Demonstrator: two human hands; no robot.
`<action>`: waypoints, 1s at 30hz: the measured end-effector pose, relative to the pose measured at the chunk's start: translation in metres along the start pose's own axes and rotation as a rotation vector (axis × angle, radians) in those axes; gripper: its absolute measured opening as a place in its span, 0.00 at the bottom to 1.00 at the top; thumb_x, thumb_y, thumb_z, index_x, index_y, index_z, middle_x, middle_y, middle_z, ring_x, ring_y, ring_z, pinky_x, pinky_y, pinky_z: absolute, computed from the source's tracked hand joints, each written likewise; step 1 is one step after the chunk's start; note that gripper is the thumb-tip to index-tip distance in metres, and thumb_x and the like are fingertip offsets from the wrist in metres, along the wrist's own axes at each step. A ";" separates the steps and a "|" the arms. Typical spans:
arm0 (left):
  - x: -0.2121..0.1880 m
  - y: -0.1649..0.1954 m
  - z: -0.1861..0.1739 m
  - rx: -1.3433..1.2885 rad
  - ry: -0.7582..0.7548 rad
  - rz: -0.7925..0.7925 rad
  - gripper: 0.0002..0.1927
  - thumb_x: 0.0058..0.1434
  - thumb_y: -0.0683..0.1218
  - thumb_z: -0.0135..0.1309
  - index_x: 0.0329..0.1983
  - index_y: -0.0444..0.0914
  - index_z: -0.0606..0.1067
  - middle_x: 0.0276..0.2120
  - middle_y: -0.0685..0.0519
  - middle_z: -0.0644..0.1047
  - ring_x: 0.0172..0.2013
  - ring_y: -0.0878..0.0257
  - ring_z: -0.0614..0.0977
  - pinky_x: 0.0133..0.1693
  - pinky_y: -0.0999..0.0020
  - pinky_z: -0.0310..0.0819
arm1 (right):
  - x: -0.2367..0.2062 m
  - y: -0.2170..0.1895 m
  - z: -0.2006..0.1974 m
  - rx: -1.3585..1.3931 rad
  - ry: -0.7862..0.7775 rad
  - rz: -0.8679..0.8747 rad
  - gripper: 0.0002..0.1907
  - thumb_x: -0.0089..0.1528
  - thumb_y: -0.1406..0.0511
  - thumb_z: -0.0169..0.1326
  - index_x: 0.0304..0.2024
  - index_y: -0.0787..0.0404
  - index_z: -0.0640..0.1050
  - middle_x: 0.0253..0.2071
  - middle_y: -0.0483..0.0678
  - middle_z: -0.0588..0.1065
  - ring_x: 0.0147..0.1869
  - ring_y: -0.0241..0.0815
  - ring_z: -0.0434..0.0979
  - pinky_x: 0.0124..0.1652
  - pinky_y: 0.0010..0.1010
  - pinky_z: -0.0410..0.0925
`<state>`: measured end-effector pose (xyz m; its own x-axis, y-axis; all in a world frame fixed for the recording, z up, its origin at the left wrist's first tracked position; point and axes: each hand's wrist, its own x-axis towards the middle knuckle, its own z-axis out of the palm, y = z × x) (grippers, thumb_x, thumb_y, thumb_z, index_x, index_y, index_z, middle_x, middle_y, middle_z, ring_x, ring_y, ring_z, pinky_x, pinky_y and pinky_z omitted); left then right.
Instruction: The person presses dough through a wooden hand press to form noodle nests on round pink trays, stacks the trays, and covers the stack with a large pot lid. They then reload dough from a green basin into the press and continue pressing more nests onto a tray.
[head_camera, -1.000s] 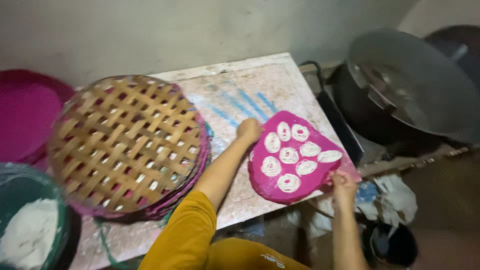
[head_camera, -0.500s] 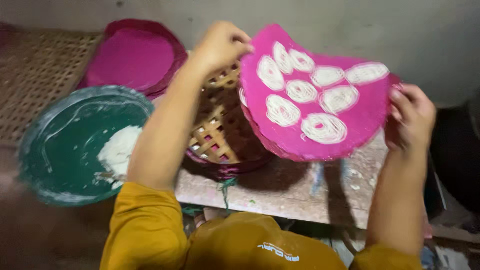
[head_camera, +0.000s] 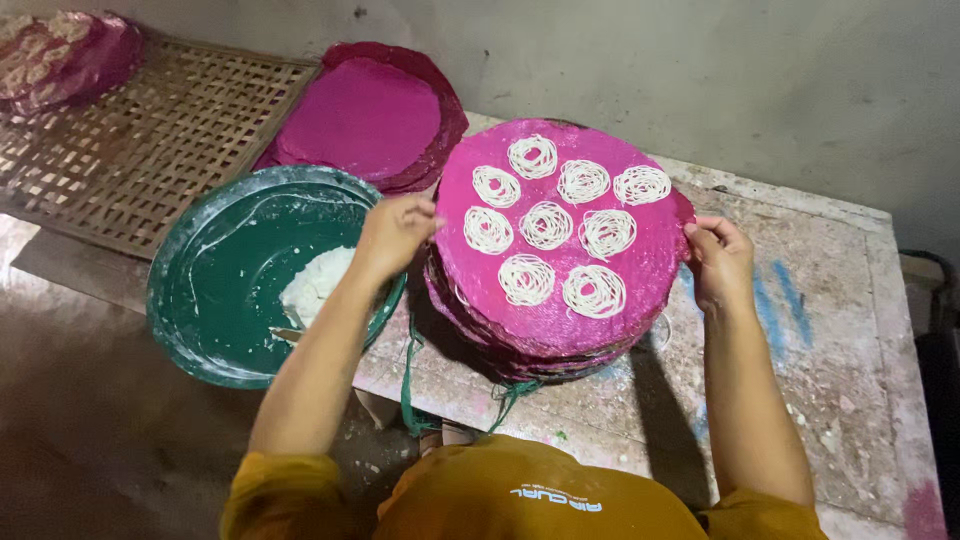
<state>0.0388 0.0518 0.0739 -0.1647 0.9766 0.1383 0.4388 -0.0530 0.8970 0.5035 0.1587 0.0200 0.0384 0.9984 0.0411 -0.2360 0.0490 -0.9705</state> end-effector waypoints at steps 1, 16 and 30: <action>-0.007 -0.001 0.003 0.008 0.009 -0.029 0.11 0.62 0.44 0.63 0.43 0.33 0.80 0.31 0.47 0.84 0.31 0.63 0.82 0.35 0.68 0.75 | 0.000 0.003 -0.002 0.003 -0.017 -0.016 0.02 0.65 0.72 0.55 0.40 0.60 0.78 0.31 0.40 0.75 0.30 0.29 0.70 0.33 0.21 0.66; -0.207 -0.089 0.077 0.555 0.039 -0.355 0.36 0.53 0.58 0.64 0.59 0.35 0.70 0.53 0.33 0.74 0.54 0.38 0.75 0.55 0.49 0.70 | 0.066 0.038 0.020 -0.478 -0.280 0.351 0.15 0.66 0.59 0.50 0.45 0.64 0.80 0.40 0.51 0.79 0.37 0.43 0.77 0.36 0.37 0.71; -0.199 -0.092 0.103 0.872 0.227 -0.699 0.12 0.58 0.51 0.56 0.43 0.43 0.79 0.39 0.44 0.80 0.42 0.44 0.84 0.46 0.45 0.78 | 0.118 0.027 0.038 -0.110 -0.339 0.450 0.18 0.63 0.61 0.54 0.51 0.65 0.80 0.48 0.54 0.80 0.47 0.49 0.80 0.47 0.41 0.73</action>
<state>0.1223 -0.1162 -0.0799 -0.7315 0.6705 -0.1243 0.6380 0.7373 0.2221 0.4644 0.2789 0.0076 -0.3602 0.8743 -0.3252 -0.0543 -0.3677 -0.9284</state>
